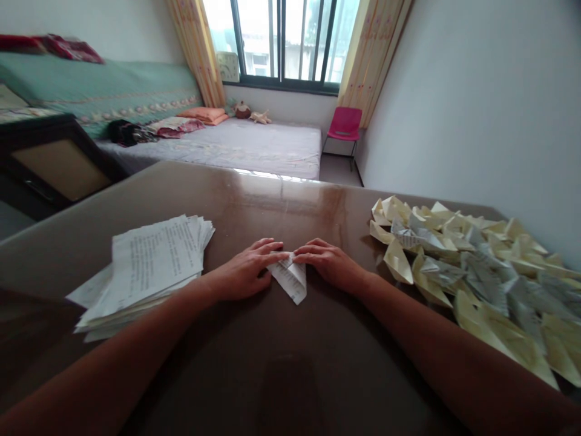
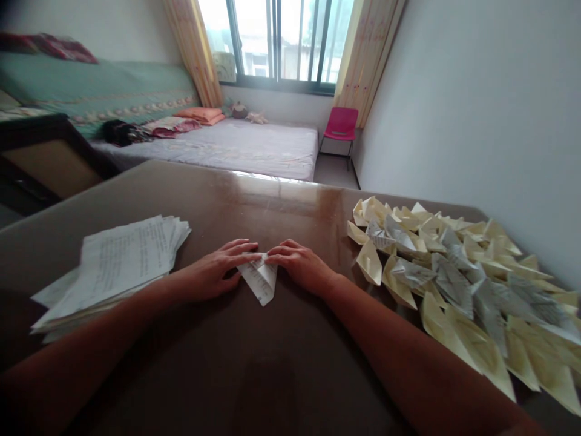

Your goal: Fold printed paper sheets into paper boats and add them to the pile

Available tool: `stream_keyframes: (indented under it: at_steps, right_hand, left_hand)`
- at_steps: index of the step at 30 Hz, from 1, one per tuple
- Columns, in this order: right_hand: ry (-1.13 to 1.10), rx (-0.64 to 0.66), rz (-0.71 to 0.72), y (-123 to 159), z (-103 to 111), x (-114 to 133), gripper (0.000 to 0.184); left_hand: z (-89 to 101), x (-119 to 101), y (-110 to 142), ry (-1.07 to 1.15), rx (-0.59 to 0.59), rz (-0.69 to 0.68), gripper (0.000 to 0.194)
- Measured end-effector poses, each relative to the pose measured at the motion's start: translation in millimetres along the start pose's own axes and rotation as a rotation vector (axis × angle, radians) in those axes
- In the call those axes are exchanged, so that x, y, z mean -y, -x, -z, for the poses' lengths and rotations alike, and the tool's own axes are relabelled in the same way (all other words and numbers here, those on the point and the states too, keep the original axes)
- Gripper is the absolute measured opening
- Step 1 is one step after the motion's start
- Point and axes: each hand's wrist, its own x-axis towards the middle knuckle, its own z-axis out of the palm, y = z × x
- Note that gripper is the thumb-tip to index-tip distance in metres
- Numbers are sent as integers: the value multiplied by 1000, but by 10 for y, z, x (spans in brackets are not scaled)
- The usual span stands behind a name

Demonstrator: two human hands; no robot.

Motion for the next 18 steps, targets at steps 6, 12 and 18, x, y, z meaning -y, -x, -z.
stream_keyframes:
  at_steps: [6, 12, 18]
  right_hand:
    - [79, 16, -281, -16, 114, 151, 18]
    - [47, 237, -177, 7, 324, 329, 39]
    - [292, 360, -148, -18, 320, 564, 43]
  left_hand:
    - [30, -80, 21, 25, 96, 12, 44]
    - [-8, -216, 83, -108, 68, -10, 52]
    - [-63, -367, 80, -321, 30, -92, 40]
